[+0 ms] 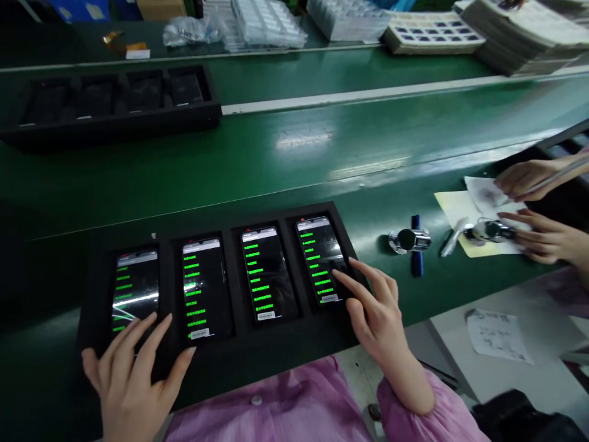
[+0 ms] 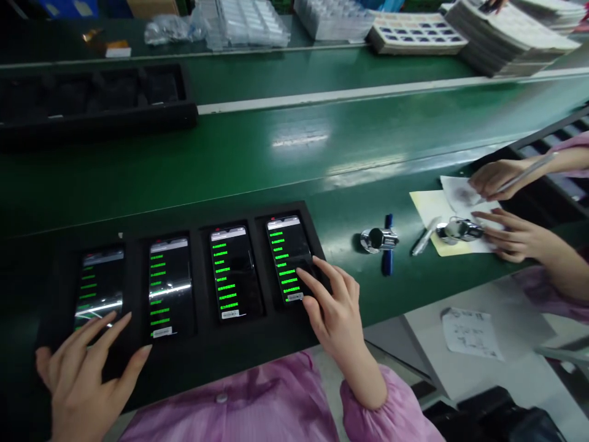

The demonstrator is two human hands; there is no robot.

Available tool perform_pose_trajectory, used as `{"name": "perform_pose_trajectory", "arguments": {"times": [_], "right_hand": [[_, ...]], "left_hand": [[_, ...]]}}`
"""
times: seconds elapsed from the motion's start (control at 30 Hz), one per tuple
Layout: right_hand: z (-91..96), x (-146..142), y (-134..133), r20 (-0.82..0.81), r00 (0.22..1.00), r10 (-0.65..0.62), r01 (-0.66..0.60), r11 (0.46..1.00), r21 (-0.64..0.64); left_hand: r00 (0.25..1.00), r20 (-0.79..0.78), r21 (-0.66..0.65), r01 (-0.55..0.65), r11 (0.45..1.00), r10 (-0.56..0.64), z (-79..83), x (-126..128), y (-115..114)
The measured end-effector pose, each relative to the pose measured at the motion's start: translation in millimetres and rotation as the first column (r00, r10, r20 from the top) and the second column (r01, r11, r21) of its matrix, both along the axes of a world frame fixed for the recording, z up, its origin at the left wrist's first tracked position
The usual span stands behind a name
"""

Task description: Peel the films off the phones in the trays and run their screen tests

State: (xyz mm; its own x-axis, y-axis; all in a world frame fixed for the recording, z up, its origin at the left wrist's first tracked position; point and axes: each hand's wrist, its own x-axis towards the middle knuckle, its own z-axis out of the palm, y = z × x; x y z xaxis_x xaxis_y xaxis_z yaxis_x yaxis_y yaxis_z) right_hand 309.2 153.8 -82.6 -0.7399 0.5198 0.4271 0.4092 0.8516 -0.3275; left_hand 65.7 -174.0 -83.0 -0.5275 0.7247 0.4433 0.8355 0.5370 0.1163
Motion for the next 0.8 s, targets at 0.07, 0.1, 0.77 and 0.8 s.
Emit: {"name": "perform_pose_trajectory", "arguments": {"times": [0.07, 0.1, 0.77, 0.8], "right_hand": [[2.1, -5.8, 4.1, 0.076, 0.996, -0.037, 0.033, 0.998, 0.046], [4.4, -7.8, 5.3, 0.097, 0.994, -0.047, 0.041, 0.997, 0.069], [14.3, -59.6, -33.8, -0.129, 0.963, 0.238, -0.230, 0.970, 0.077], [11.4, -57.4, -33.6, -0.130, 0.962, 0.242, -0.234, 0.970, 0.070]], "left_hand": [[1.000, 0.003, 0.009, -0.016, 1.000, 0.016, -0.6, 1.2, -2.6], [1.000, 0.007, 0.013, -0.027, 1.000, 0.027, -0.7, 1.6, -4.3], [0.982, 0.134, -0.155, -0.111, 0.982, 0.132, 9.9, 8.7, 21.6], [0.982, 0.139, -0.145, -0.104, 0.984, 0.124, 11.3, 10.7, 26.4]]}}
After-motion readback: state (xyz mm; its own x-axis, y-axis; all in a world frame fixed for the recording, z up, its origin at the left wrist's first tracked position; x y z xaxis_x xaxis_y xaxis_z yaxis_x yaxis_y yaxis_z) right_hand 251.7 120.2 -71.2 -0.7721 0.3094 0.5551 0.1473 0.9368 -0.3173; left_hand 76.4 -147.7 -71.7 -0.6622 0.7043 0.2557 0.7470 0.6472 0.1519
